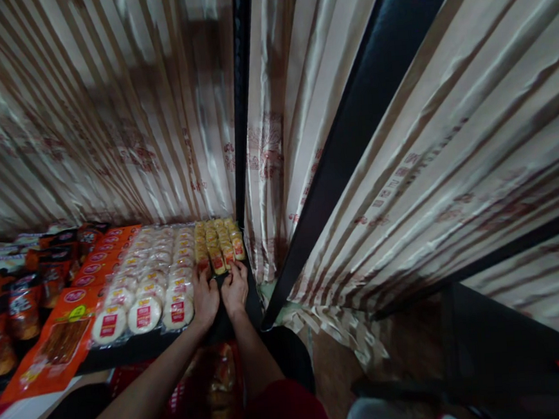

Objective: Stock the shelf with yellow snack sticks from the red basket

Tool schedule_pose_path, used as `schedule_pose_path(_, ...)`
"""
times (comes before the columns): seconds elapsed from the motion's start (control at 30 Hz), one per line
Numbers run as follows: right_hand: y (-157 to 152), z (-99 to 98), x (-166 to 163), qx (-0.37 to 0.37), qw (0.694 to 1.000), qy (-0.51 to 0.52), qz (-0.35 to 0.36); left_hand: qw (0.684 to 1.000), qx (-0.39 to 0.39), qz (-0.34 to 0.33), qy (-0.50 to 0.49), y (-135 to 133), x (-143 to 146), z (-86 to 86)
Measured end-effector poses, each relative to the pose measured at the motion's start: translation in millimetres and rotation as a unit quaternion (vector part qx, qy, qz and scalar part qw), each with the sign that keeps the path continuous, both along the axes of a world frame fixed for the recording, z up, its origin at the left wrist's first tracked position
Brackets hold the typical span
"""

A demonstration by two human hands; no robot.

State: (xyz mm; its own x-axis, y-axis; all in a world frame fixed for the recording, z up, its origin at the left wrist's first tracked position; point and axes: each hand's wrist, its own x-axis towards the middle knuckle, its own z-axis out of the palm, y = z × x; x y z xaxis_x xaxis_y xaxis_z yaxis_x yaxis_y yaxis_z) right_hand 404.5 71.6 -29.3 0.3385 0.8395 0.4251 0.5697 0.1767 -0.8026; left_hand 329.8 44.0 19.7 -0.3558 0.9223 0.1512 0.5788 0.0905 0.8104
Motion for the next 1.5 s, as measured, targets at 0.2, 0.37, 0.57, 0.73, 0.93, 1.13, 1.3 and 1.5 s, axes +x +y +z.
schedule_pose_path(0.2,1,-1.1,-1,-0.006,1.000,-0.006,-0.001,0.999,0.007,-0.013,0.029,1,-5,-5.4)
schedule_pose_path(0.37,0,-1.0,-1,-0.011,1.000,-0.016,-0.005,0.999,0.008,-0.014,0.044,0,-4,-9.7)
schedule_pose_path(0.57,-1,1.1,0,-0.012,1.000,-0.028,-0.003,0.999,0.019,-0.022,0.044,-1,-4,-11.4)
schedule_pose_path(0.73,-3,5.7,1,-0.008,1.000,-0.027,-0.002,0.998,0.014,-0.019,0.058,-4,-2,-7.7)
schedule_pose_path(0.93,-5,10.6,1,0.006,1.000,0.004,0.008,0.997,0.024,-0.019,0.073,-6,-3,-8.8)
schedule_pose_path(1.13,-5,10.1,1,0.011,0.999,0.021,0.021,0.996,0.020,-0.024,0.079,-13,0,-4.3)
schedule_pose_path(1.3,-5,8.5,2,0.011,0.999,0.039,0.023,0.996,0.001,-0.053,0.068,-27,3,-4.7)
schedule_pose_path(1.5,-6,13.1,1,0.052,0.998,0.031,0.036,0.992,0.013,-0.112,0.052,-45,-3,-18.1)
